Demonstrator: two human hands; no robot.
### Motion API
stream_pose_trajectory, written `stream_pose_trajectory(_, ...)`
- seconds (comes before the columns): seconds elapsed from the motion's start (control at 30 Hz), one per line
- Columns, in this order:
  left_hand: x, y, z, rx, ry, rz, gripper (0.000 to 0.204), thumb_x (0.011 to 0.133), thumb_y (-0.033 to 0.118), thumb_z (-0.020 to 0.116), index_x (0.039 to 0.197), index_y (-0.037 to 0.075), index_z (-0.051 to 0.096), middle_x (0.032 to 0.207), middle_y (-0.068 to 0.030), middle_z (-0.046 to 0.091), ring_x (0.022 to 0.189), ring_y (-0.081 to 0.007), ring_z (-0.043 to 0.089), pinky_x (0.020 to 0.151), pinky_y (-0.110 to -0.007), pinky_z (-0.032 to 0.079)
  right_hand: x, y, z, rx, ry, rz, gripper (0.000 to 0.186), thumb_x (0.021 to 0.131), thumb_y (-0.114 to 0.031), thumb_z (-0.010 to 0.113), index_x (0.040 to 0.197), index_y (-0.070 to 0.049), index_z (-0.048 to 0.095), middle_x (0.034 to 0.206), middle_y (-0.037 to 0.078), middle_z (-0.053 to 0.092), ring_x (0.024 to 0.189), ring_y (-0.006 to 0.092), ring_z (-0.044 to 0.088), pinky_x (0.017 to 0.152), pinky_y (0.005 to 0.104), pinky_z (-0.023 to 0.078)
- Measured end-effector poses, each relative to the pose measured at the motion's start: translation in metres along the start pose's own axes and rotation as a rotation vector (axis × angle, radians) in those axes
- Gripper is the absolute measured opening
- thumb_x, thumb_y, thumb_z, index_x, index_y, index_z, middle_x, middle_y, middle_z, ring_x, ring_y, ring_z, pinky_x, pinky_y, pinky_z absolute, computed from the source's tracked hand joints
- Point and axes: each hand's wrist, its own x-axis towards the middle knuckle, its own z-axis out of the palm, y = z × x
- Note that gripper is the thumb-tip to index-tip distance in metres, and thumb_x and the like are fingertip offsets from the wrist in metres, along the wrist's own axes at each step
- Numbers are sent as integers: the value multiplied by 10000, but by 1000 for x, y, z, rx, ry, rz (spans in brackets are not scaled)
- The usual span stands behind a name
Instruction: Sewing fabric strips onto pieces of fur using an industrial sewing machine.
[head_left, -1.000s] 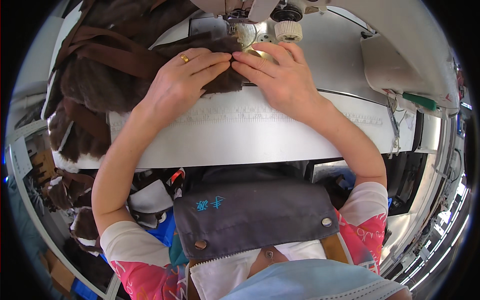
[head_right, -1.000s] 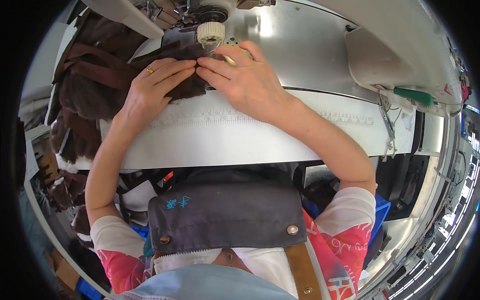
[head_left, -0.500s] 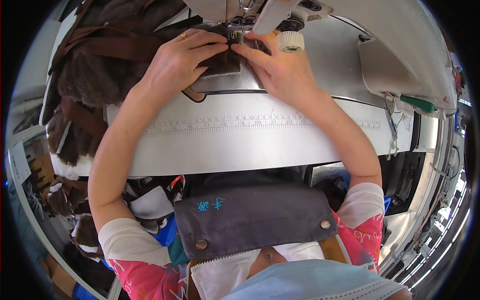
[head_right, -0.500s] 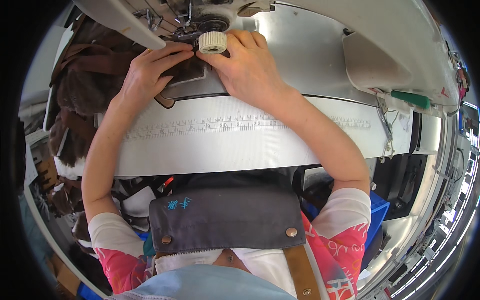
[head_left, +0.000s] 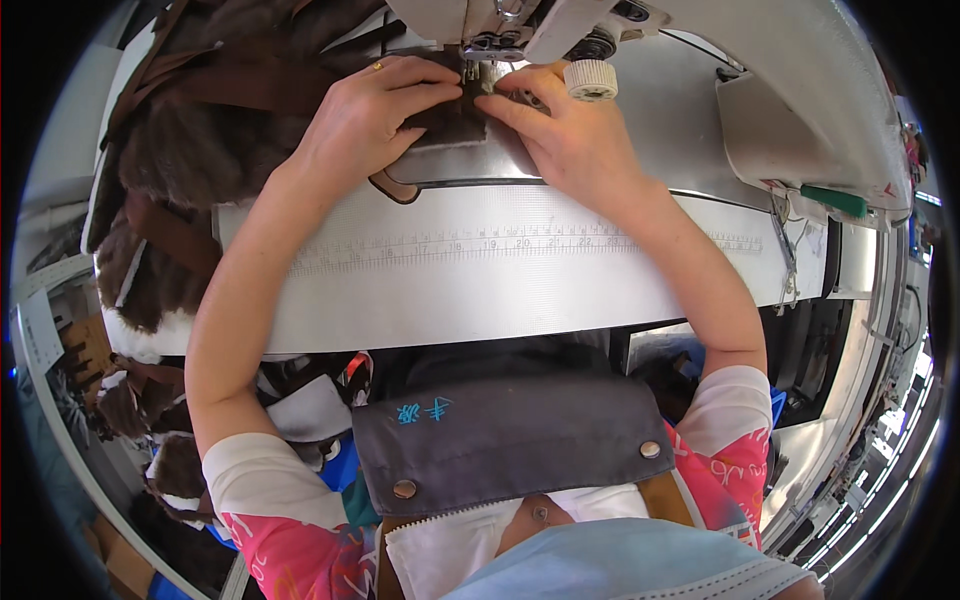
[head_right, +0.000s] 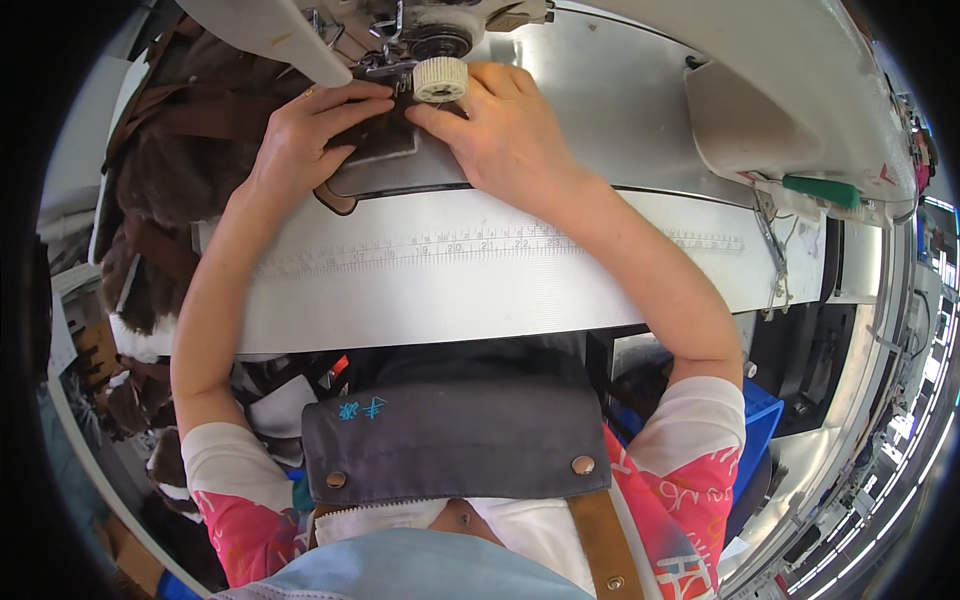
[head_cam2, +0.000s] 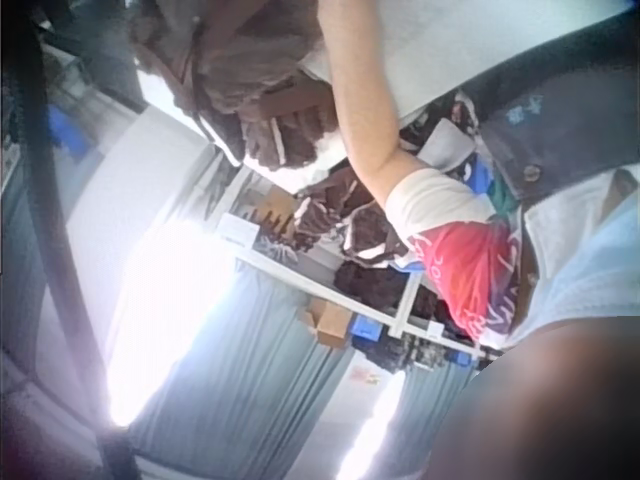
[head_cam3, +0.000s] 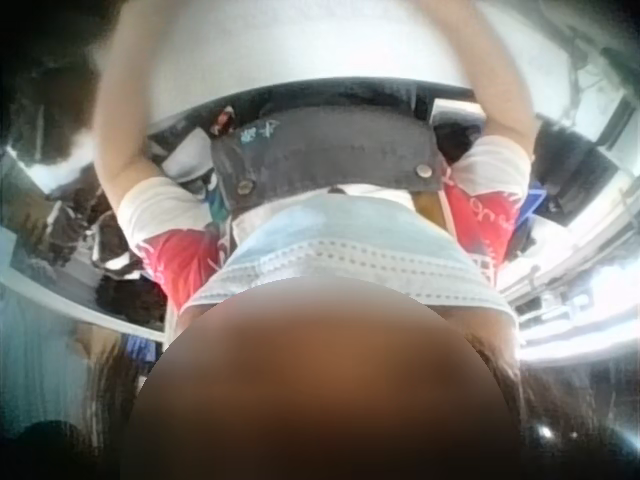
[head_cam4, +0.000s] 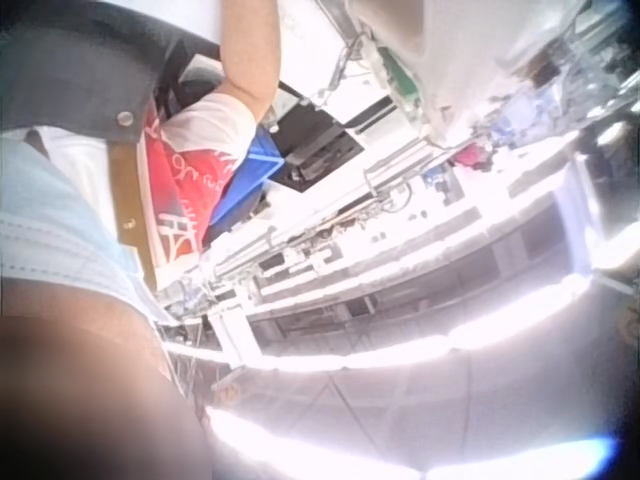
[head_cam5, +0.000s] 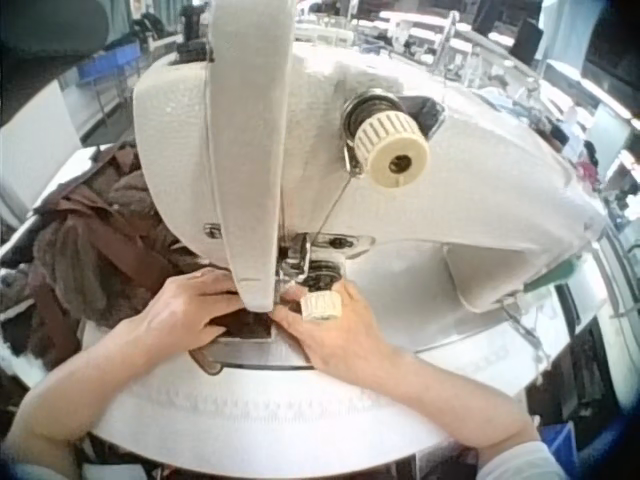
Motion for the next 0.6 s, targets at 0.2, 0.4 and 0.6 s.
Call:
stream_pose_trajectory(0.2,6,-4,-3,-23,11,1,398,643,-29,670,1032,56,667,1073,-50,631,965,-264,609,818,-345,523,2,3,1,-43,44,-16,281,750,-93,659,1024,-152,682,941,73,609,937,264,551,806,379,437)
stream_pose_trajectory(0.4,15,-9,-10,-17,-10,-58,376,672,-11,650,1042,50,665,1072,-65,636,966,-267,612,813,-344,523,-4,12,-2,40,29,62,216,792,-96,655,1006,-126,671,942,71,613,916,275,559,781,373,450)
stream_pose_trajectory(0.6,-5,2,-13,104,203,-45,398,747,-9,657,1137,66,630,915,-98,636,789,-257,619,706,-338,506,-17,-6,-23,141,23,130,165,830,-82,628,992,-81,665,1008,65,625,949,289,552,819,377,443)
